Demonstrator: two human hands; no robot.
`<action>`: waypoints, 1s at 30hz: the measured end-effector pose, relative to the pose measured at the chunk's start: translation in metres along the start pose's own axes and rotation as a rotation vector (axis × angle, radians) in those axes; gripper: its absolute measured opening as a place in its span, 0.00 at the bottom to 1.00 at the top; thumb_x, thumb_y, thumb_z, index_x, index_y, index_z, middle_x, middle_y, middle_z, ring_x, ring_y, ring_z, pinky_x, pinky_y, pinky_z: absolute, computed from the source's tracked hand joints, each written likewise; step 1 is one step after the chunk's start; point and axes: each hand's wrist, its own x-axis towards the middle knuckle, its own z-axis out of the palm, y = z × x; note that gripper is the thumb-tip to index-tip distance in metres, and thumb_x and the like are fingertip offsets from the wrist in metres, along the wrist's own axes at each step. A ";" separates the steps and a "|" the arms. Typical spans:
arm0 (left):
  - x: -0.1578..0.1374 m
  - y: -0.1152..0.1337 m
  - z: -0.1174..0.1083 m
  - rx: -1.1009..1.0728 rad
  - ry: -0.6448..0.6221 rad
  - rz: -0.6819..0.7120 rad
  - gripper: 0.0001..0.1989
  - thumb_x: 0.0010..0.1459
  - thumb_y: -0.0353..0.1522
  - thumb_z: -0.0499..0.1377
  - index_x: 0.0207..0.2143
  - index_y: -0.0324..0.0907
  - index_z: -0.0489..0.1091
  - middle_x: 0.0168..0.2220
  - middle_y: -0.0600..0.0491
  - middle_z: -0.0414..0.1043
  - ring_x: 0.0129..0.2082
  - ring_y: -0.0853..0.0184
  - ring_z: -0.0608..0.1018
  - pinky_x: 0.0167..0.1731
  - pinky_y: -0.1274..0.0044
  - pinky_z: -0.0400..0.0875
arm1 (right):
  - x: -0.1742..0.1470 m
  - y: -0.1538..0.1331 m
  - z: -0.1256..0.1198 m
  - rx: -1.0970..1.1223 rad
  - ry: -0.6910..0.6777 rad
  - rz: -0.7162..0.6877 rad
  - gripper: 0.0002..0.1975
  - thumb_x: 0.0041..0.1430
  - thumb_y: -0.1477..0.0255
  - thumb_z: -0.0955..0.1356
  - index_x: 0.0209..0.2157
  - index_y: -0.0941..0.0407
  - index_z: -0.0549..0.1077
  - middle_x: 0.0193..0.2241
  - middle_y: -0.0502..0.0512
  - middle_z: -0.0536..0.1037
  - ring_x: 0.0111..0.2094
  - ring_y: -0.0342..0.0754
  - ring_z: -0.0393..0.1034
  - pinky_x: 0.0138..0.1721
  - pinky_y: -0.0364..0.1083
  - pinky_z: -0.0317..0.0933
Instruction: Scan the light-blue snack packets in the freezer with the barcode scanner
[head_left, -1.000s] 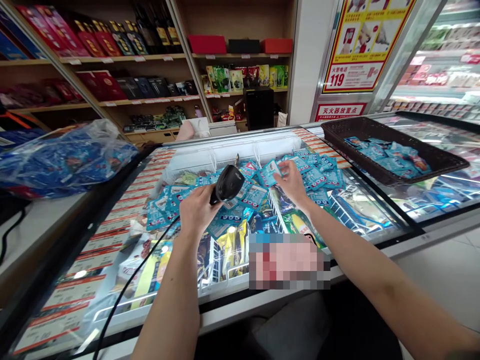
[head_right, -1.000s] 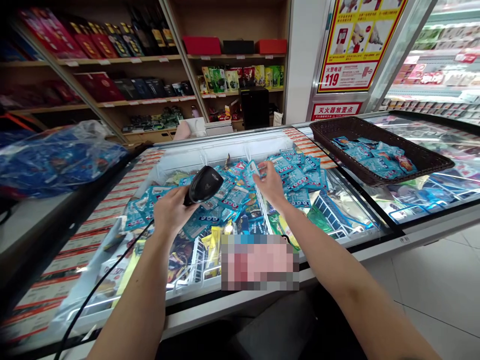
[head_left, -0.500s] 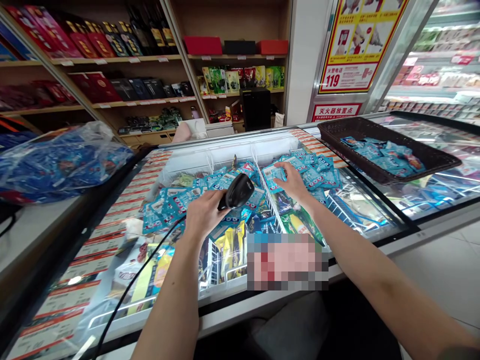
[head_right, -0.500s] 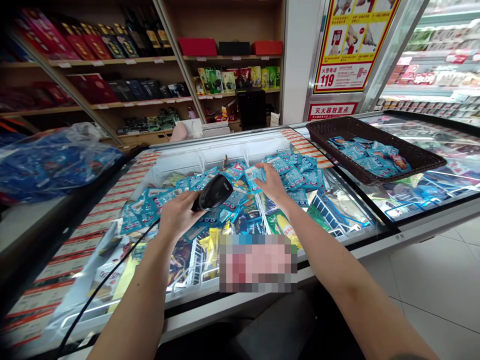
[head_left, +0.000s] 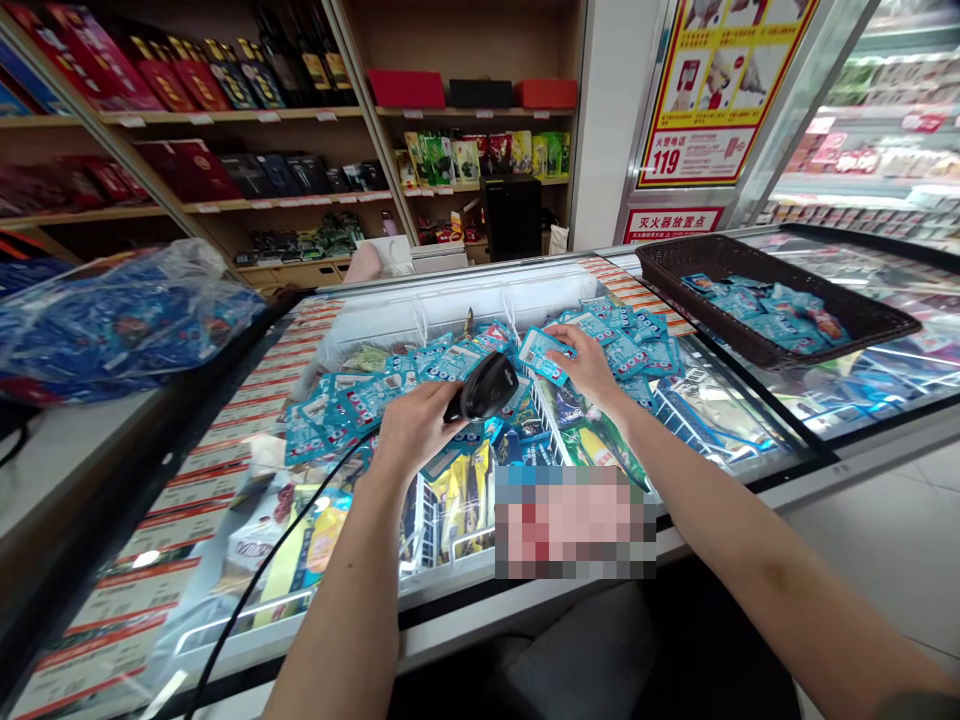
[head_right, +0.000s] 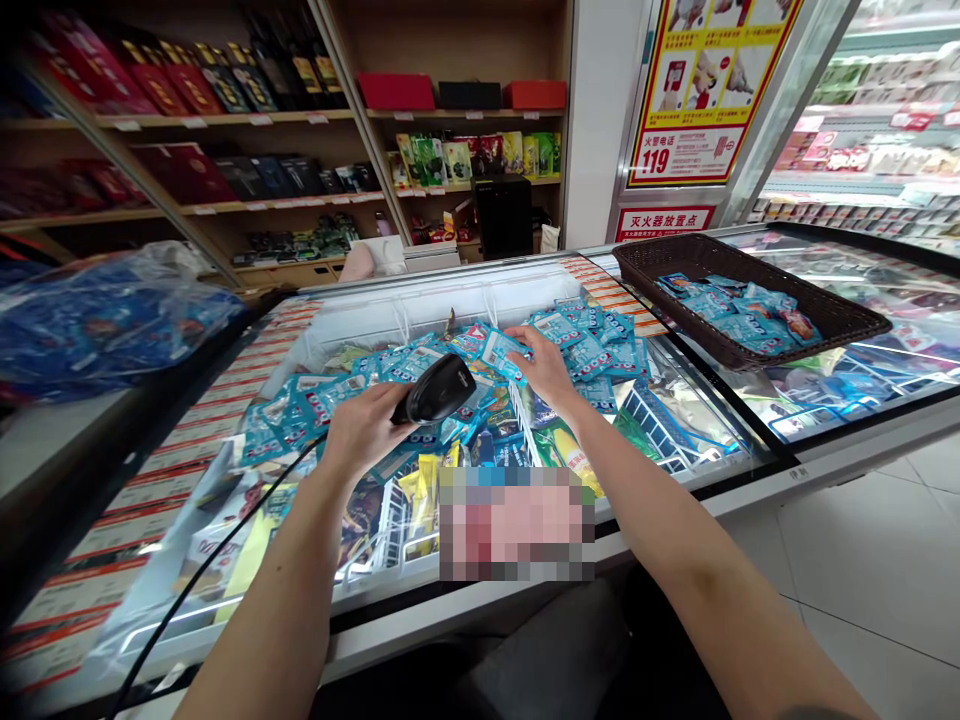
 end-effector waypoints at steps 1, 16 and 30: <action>0.000 0.001 0.000 -0.002 -0.007 0.002 0.17 0.55 0.38 0.55 0.47 0.44 0.67 0.41 0.49 0.75 0.40 0.60 0.76 0.32 0.74 0.66 | 0.000 0.000 0.000 0.003 0.002 -0.002 0.14 0.54 0.68 0.66 0.44 0.52 0.69 0.43 0.52 0.75 0.46 0.49 0.69 0.49 0.50 0.61; 0.002 0.007 -0.002 0.008 -0.067 0.009 0.17 0.54 0.36 0.56 0.47 0.44 0.68 0.42 0.49 0.75 0.40 0.59 0.76 0.32 0.74 0.66 | -0.001 -0.003 0.002 -0.012 -0.024 0.026 0.14 0.56 0.67 0.65 0.45 0.53 0.69 0.45 0.53 0.74 0.48 0.48 0.68 0.52 0.50 0.60; -0.001 -0.001 0.003 0.049 0.002 -0.052 0.16 0.56 0.38 0.53 0.47 0.44 0.67 0.41 0.49 0.75 0.42 0.59 0.76 0.32 0.74 0.66 | 0.004 0.000 -0.019 -0.242 0.194 -0.007 0.17 0.58 0.66 0.64 0.48 0.54 0.67 0.46 0.55 0.74 0.47 0.50 0.68 0.50 0.51 0.60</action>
